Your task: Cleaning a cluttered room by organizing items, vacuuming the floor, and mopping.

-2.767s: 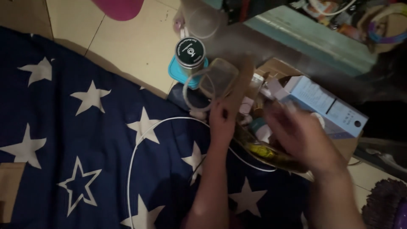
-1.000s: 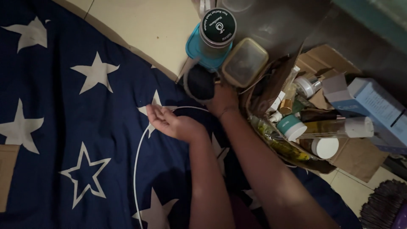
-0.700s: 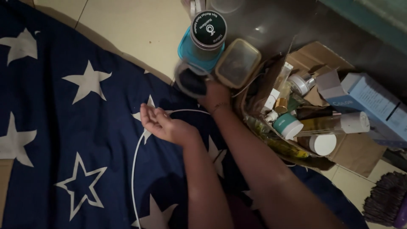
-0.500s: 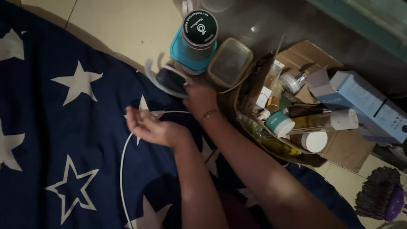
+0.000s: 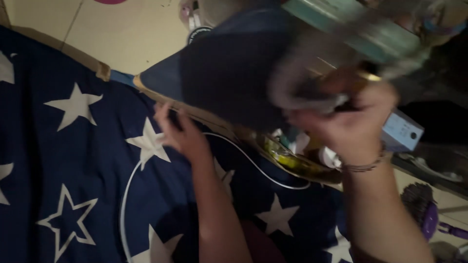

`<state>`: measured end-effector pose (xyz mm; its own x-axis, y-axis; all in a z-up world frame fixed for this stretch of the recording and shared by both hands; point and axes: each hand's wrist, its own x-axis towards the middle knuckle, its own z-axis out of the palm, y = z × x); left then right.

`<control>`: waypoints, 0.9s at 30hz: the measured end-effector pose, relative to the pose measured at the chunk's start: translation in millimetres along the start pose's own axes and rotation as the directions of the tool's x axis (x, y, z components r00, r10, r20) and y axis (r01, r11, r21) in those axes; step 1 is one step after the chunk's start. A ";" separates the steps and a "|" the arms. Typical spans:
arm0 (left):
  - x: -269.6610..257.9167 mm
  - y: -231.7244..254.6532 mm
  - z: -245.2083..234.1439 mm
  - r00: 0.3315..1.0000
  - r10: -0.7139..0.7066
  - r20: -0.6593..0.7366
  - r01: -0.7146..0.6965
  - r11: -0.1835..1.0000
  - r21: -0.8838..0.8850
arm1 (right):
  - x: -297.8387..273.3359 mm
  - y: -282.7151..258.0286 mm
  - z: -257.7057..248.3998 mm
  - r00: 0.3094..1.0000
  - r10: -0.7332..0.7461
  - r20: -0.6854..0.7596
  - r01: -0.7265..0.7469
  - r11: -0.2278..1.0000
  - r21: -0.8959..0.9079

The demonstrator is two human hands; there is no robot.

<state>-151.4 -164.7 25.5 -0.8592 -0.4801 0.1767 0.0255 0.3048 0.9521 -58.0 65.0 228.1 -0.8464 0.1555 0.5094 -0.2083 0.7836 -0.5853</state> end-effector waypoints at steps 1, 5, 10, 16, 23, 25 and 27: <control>-6.5 -4.7 4.7 1.000 -0.003 0.008 0.003 1.000 -0.004 | -5.0 2.8 -12.9 1.000 0.004 -0.001 -0.004 1.000 -0.008; -26.6 -6.8 21.9 0.900 0.044 0.434 0.002 0.995 -0.104 | -21.9 14.7 -61.3 0.998 -0.061 -0.027 0.057 0.991 -0.120; -39.2 -23.9 27.0 0.609 -0.349 0.712 0.349 0.924 0.155 | -51.8 4.9 -88.6 0.989 0.128 0.075 -0.101 0.950 -0.294; -39.8 -49.6 31.2 0.842 -0.050 0.537 -0.065 0.979 0.193 | -50.3 23.2 -67.9 0.885 0.453 0.108 -0.245 0.651 -0.719; -57.6 -3.4 44.5 0.649 -0.140 0.748 0.232 0.973 -0.020 | -34.1 0.6 -73.0 0.891 0.430 0.143 -0.182 0.629 -0.756; -62.6 -4.8 43.1 0.649 -0.011 0.761 0.294 0.926 -0.238 | -39.7 -6.3 -76.7 0.878 0.455 0.150 -0.190 0.617 -0.764; -59.6 10.7 39.7 0.651 0.081 0.755 0.159 0.957 -0.241 | -44.2 -16.5 -83.3 0.924 0.367 0.104 -0.181 0.662 -0.727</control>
<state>-120.1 -100.2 15.2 -0.9430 0.3328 0.0041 0.0105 0.0173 0.9998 23.7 95.3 267.7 -0.9098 0.3686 0.1906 0.3716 0.9282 -0.0213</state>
